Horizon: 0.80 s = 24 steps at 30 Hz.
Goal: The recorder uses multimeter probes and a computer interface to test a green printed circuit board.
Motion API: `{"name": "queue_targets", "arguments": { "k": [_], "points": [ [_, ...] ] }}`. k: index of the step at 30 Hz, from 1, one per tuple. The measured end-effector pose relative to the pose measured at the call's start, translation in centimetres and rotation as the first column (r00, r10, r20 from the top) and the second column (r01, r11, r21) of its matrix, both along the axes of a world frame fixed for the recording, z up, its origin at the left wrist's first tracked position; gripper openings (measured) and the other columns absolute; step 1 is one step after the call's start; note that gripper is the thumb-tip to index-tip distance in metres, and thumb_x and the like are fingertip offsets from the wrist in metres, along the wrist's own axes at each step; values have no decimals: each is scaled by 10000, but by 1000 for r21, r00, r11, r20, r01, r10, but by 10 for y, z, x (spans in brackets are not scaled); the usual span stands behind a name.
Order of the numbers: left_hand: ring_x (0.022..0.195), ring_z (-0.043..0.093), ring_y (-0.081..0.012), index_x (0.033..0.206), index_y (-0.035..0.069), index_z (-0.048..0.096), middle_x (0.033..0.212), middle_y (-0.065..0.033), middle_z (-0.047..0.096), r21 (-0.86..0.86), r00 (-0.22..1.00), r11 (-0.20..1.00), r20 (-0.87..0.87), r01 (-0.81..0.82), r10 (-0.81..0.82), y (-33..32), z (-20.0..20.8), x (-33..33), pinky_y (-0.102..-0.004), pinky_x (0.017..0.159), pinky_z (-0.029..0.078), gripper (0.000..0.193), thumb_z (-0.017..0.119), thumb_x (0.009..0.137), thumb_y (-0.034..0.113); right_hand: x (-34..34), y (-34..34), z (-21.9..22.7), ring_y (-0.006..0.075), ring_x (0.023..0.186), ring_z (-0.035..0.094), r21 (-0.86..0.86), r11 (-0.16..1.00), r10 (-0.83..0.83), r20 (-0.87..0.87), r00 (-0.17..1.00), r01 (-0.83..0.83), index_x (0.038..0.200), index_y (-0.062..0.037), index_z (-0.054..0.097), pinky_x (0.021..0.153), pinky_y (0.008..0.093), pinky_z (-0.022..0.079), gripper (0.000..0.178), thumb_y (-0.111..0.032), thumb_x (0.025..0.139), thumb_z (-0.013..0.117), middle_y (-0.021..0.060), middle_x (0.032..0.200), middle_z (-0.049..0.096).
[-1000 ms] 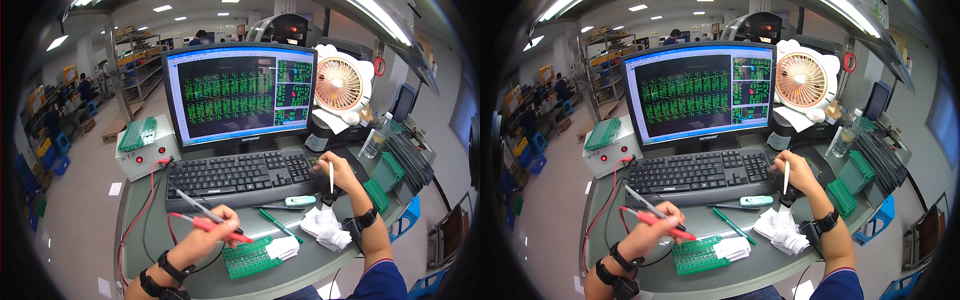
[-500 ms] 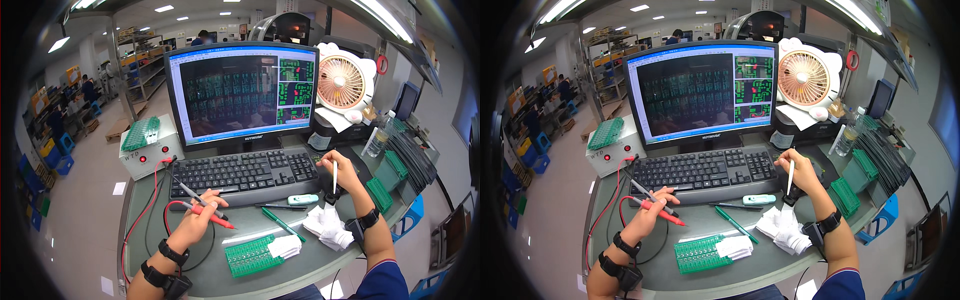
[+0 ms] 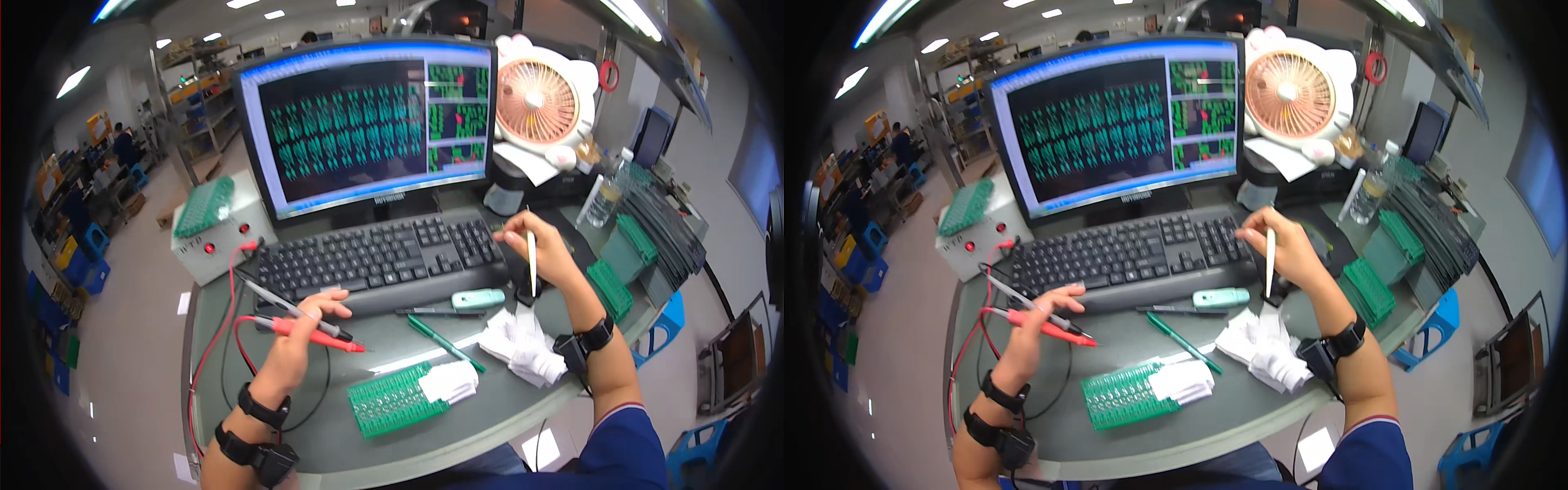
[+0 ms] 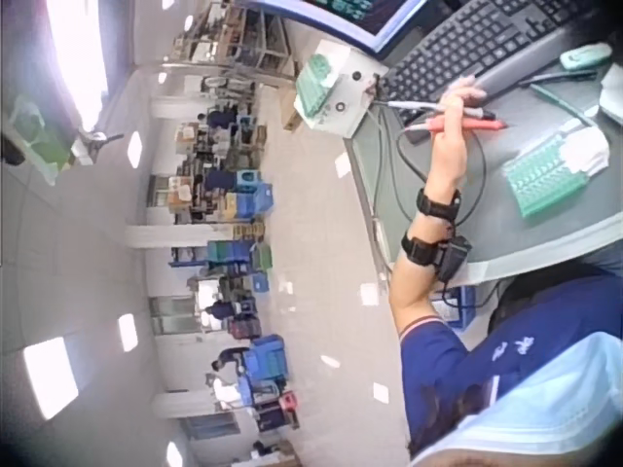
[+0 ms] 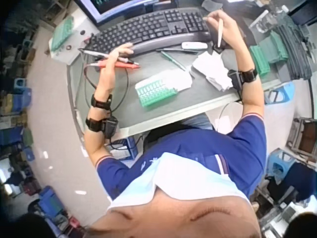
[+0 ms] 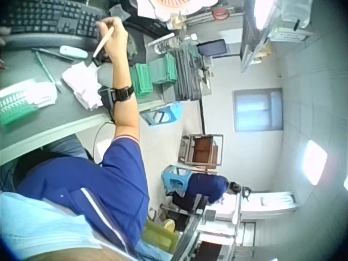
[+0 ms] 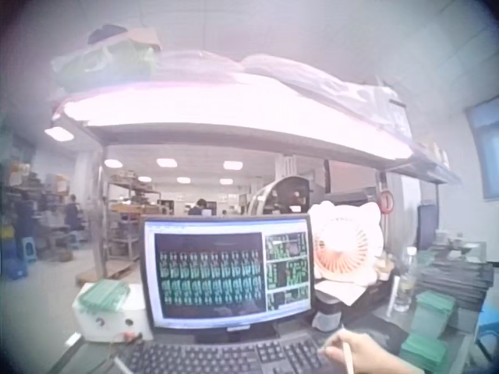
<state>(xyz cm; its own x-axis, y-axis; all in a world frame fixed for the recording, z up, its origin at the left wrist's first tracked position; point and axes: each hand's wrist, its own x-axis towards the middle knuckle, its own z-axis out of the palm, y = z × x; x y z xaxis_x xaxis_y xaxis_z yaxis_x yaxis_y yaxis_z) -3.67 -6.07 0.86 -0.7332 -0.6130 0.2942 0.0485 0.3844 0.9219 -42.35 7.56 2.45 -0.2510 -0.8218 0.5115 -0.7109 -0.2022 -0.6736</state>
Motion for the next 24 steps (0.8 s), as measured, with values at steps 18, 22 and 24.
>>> {"name": "queue_targets", "arguments": {
  "k": [18,22,24],
  "points": [
    [1294,531,-277,1114,15,625,1207,-115,653,99,576,599,189,795,-795,51,4,-1,-480,1155,300,304,435,957,194,137,28,10,275,788,628,258,754,640,-496,586,-605,942,-36,554,622,366,513,198,-113,771,617,91,823,576],
    [1295,539,-269,1088,44,663,1215,-98,668,103,581,617,247,780,-776,53,3,-4,-436,1150,291,398,394,917,281,133,23,9,279,821,657,206,709,690,-399,604,-674,888,-40,556,666,312,532,158,-84,752,625,109,925,638],
    [1288,546,-262,1077,40,667,1208,-98,671,89,587,621,246,779,-771,53,3,-4,-426,1146,301,389,403,917,276,123,29,17,281,850,678,138,742,667,-250,702,-656,853,-46,541,678,312,543,133,-73,760,631,104,978,663]
  ]
}}
